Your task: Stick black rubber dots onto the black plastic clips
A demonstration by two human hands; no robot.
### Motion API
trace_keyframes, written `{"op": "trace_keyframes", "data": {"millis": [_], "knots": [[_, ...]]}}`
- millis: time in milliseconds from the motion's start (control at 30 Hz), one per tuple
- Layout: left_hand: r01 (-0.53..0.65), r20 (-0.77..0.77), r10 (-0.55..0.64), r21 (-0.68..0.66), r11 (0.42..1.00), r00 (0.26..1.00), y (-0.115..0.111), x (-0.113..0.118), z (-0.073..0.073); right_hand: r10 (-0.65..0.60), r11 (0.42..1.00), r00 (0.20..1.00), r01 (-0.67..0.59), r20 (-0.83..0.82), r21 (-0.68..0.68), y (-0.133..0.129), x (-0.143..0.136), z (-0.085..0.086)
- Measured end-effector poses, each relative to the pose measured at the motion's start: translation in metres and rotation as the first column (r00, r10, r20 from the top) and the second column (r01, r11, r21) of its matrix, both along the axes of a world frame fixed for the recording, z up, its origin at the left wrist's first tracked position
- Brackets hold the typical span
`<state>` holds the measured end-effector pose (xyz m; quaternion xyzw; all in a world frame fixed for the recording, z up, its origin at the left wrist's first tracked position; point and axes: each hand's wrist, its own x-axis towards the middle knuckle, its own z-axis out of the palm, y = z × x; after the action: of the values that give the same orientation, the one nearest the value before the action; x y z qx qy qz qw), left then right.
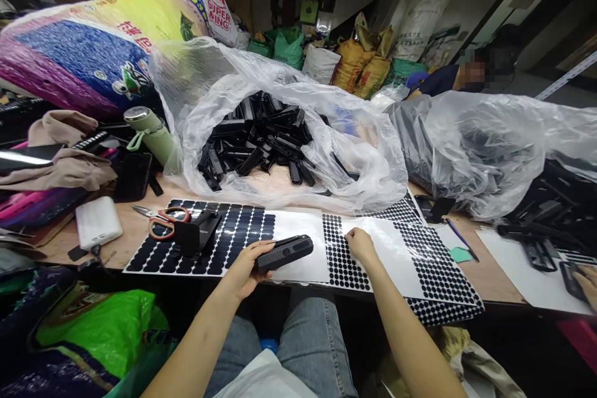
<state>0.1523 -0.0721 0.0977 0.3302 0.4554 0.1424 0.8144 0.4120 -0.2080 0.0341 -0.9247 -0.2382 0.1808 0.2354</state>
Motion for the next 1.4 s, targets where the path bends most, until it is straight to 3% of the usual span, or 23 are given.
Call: {"op": "trace_keyframes", "data": {"millis": [200, 300, 367, 433, 467, 567, 700, 967, 1167, 1267, 1400], "knots": [[0.059, -0.057, -0.063, -0.069, 0.996, 0.996, 0.002, 0.003, 0.011, 0.004, 1.0, 0.998, -0.003, -0.061, 0.012, -0.008, 0.0, 0.009], [0.062, -0.081, -0.069, -0.085, 0.994, 0.994, 0.0, 0.003, 0.01, 0.024, 0.998, 0.994, -0.018, -0.103, 0.054, -0.009, -0.02, 0.03], [0.061, -0.091, -0.069, -0.081, 0.995, 0.993, -0.002, 0.005, 0.007, 0.1, 0.984, 0.98, -0.071, -0.174, 0.163, -0.007, -0.048, 0.05], [0.057, -0.099, -0.064, -0.074, 0.996, 0.993, -0.005, 0.007, 0.005, 0.28, 0.908, 0.916, -0.155, -0.287, 0.389, -0.003, -0.081, 0.07], [0.053, -0.099, -0.059, -0.069, 0.996, 0.993, -0.007, 0.008, 0.005, 0.354, 0.864, 0.896, -0.204, -0.267, 0.461, 0.0, -0.097, 0.078], [0.05, -0.066, -0.051, -0.023, 0.998, 0.997, -0.011, 0.01, 0.006, 0.418, 0.793, 0.894, -0.273, -0.16, 0.545, 0.009, -0.13, 0.09], [0.041, -0.023, -0.039, 0.053, 0.998, 0.999, -0.016, 0.01, 0.009, 0.349, 0.813, 0.929, -0.235, -0.121, 0.533, 0.015, -0.139, 0.088], [0.022, -0.004, -0.022, 0.084, 0.996, 1.0, -0.019, 0.01, 0.007, 0.34, 0.814, 0.935, -0.239, -0.101, 0.53, 0.016, -0.142, 0.082], [-0.01, -0.009, 0.01, 0.077, 0.997, 1.0, -0.014, 0.002, 0.001, 0.361, 0.821, 0.933, -0.315, -0.006, 0.476, 0.021, -0.148, 0.074], [-0.042, -0.055, 0.046, 0.066, 0.997, 0.997, -0.004, -0.012, -0.008, 0.318, 0.862, 0.945, -0.319, 0.07, 0.393, 0.049, -0.142, 0.064], [-0.093, -0.12, 0.098, 0.049, 0.994, 0.988, 0.013, -0.033, -0.02, 0.299, 0.94, 0.953, -0.302, 0.043, 0.16, 0.118, -0.129, 0.042]]}}
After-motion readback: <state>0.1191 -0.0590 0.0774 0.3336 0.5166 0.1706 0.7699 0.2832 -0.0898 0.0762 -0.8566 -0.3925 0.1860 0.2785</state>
